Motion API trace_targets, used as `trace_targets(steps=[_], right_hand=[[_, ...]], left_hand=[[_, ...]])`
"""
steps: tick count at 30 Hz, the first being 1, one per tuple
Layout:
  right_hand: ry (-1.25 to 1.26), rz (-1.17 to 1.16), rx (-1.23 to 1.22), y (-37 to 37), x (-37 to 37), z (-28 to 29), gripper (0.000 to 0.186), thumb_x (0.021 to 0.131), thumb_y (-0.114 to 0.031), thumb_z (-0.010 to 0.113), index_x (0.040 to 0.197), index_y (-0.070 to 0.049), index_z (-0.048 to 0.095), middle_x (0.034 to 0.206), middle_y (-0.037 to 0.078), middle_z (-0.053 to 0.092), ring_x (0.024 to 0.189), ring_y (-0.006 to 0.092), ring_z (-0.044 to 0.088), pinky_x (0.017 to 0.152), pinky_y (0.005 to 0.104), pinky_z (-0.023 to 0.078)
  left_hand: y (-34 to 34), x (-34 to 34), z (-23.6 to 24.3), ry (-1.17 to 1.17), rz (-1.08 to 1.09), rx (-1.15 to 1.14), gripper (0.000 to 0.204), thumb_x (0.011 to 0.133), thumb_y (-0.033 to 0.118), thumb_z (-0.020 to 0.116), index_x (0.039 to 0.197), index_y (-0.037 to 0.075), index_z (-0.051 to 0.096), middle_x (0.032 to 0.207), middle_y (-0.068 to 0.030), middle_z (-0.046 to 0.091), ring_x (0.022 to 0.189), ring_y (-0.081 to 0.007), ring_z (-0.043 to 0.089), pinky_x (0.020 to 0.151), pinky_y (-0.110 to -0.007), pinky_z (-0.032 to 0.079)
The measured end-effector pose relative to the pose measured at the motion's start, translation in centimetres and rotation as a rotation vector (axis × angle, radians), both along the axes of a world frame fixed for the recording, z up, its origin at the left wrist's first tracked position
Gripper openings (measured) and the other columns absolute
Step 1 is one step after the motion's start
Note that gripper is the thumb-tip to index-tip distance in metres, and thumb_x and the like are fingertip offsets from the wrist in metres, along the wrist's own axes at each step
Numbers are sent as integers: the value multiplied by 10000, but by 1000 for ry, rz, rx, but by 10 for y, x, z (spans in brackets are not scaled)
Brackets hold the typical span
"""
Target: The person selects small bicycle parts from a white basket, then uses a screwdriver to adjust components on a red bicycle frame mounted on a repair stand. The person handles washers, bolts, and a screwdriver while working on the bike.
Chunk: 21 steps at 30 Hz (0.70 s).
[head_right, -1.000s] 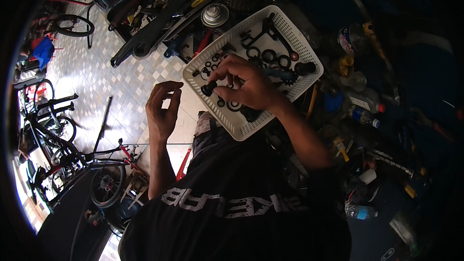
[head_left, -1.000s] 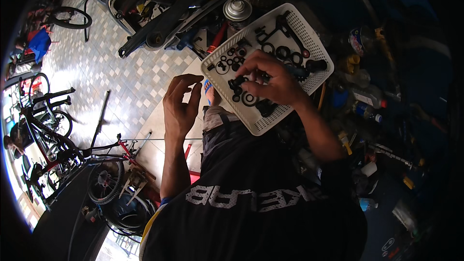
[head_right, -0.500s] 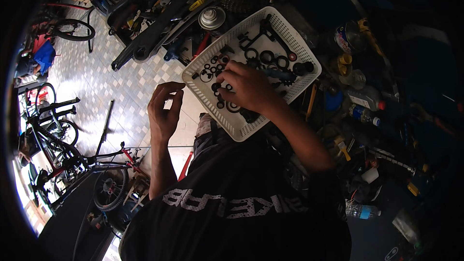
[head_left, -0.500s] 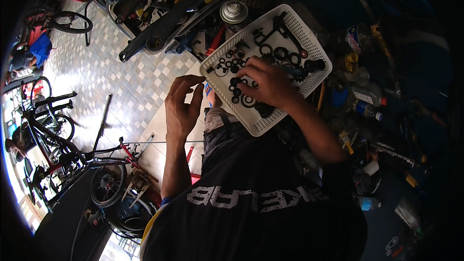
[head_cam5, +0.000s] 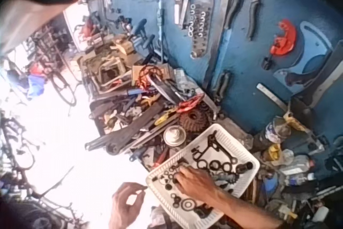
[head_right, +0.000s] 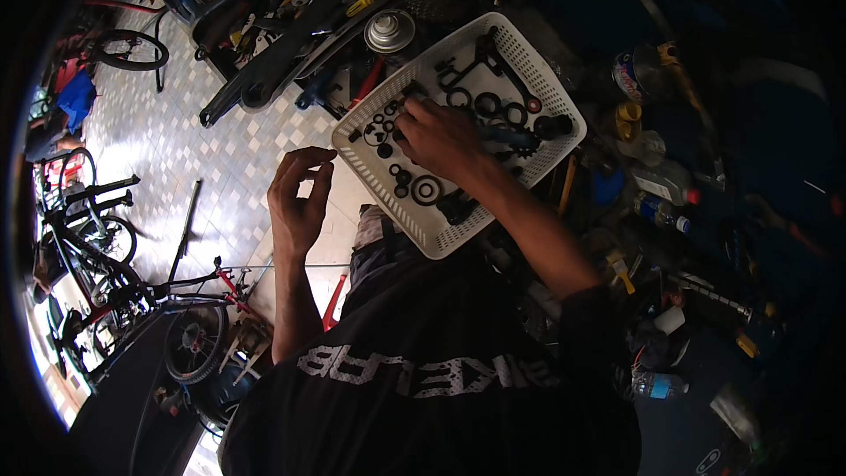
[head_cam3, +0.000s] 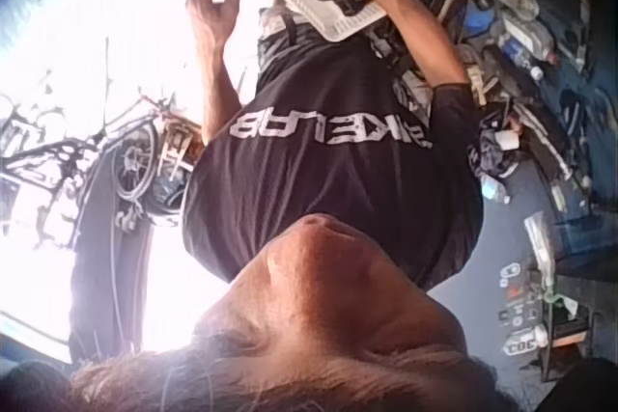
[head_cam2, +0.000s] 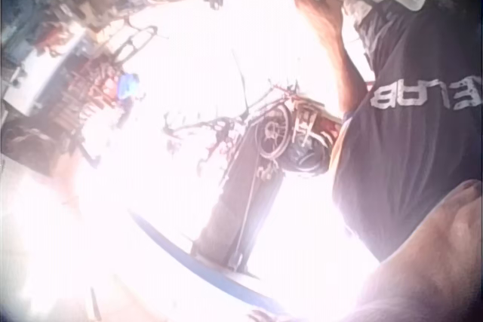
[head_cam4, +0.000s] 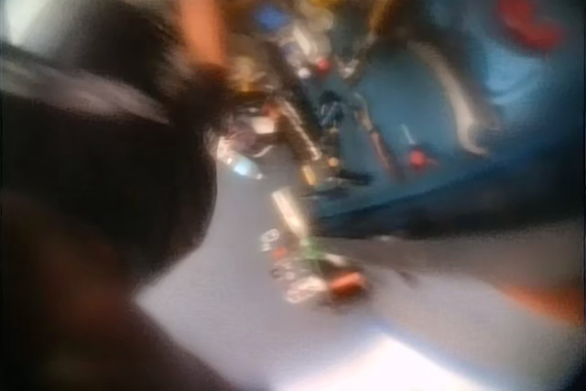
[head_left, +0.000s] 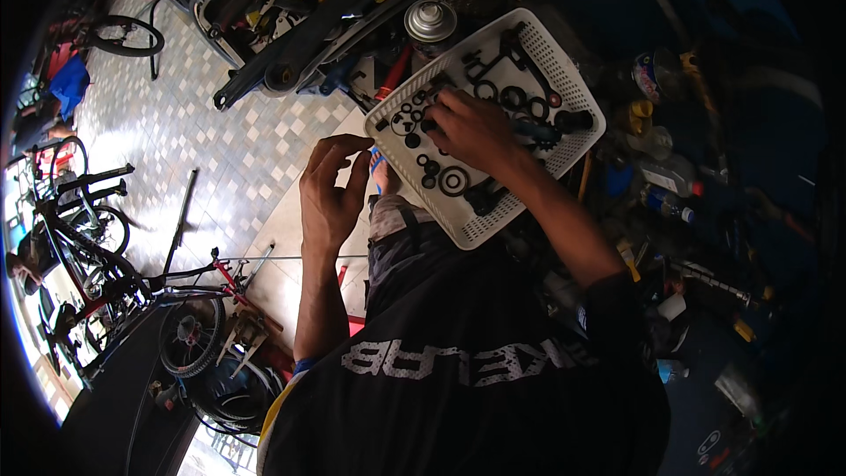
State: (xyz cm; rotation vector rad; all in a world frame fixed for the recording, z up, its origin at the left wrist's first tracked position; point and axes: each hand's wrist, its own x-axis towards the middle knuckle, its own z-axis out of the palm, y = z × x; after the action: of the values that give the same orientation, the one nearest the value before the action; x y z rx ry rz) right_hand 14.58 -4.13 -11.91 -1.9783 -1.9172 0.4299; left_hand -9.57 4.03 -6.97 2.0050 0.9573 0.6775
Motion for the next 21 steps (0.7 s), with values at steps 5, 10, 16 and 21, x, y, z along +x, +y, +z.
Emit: trace_targets(steps=[5,10,16,21], right_hand=[[785,-85,23,-14,12,28,240,873,-143,773,1104,-94,732,1058,6,603,847,110,611,732,276,514],[942,-15,104,-34,7,77,256,858,-110,767,1111,-80,741,1054,-2,593,822,64,543,721,230,463],[974,-9,161,-40,7,88,260,865,-164,785,1106,-77,747,1024,-3,595,800,66,537,716,232,464],[473,-84,95,-38,8,60,250,851,-209,802,1053,-77,739,1006,26,634,830,151,644,716,296,519]], left_hand=[[1,2,7,-82,6,-125,120,951,-15,680,1058,-17,735,1103,-117,729,993,-197,704,824,-307,569],[-5,9,18,-224,-71,-369,129,954,-41,675,1069,-16,727,1116,-96,717,1018,-146,668,888,-287,526],[-18,29,31,-264,-165,-343,170,918,-20,700,1068,26,764,1049,-79,740,900,-154,678,766,-280,513],[-16,25,24,-256,-109,-327,167,919,-11,703,1071,26,761,1071,-98,744,903,-161,681,779,-283,519]])
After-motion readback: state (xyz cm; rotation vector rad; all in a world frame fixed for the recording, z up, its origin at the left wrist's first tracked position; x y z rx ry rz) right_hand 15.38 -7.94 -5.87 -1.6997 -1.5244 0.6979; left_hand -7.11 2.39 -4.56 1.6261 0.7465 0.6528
